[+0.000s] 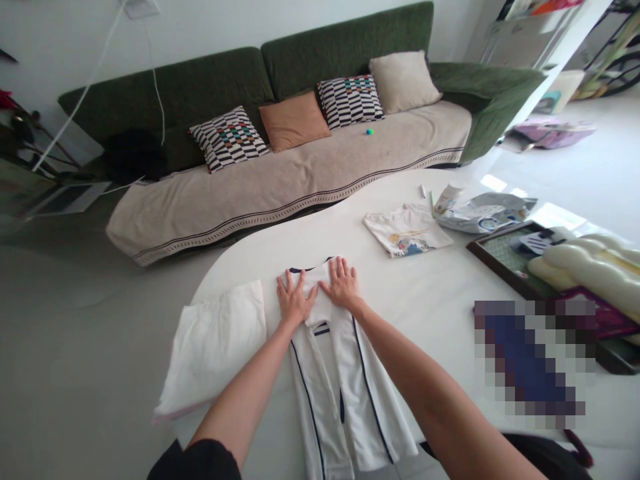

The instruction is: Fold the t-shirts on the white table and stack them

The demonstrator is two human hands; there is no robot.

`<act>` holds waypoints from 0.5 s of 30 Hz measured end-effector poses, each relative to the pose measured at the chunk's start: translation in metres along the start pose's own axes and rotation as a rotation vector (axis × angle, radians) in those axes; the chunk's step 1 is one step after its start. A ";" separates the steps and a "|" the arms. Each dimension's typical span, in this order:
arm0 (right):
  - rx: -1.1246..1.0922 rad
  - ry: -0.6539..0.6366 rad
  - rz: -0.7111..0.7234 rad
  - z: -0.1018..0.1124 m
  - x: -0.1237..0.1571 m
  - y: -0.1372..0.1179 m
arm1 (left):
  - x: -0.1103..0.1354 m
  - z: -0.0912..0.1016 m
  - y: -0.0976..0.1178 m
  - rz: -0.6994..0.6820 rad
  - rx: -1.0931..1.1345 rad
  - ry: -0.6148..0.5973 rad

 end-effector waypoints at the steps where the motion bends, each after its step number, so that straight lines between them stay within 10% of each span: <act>1: 0.005 -0.037 -0.004 0.003 0.002 0.000 | -0.002 0.002 -0.001 0.006 0.006 -0.023; 7: 0.003 0.034 0.089 0.032 0.072 0.005 | 0.017 0.036 0.012 -0.074 0.062 -0.084; 11: 0.002 0.073 0.112 0.024 0.146 0.022 | 0.094 0.045 0.044 -0.335 0.091 -0.013; 15: 0.030 0.036 0.124 0.003 0.185 0.031 | 0.160 0.027 0.058 -0.311 0.092 -0.033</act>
Point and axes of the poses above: each hand's wrist, its own x-axis away from the middle knuckle, its own z-axis out of the back of the hand, y = z × x, the point moved 4 cm from there along -x, towards the middle knuckle, and after that the axes turned 11 degrees about -z, right-handed, at the moved point
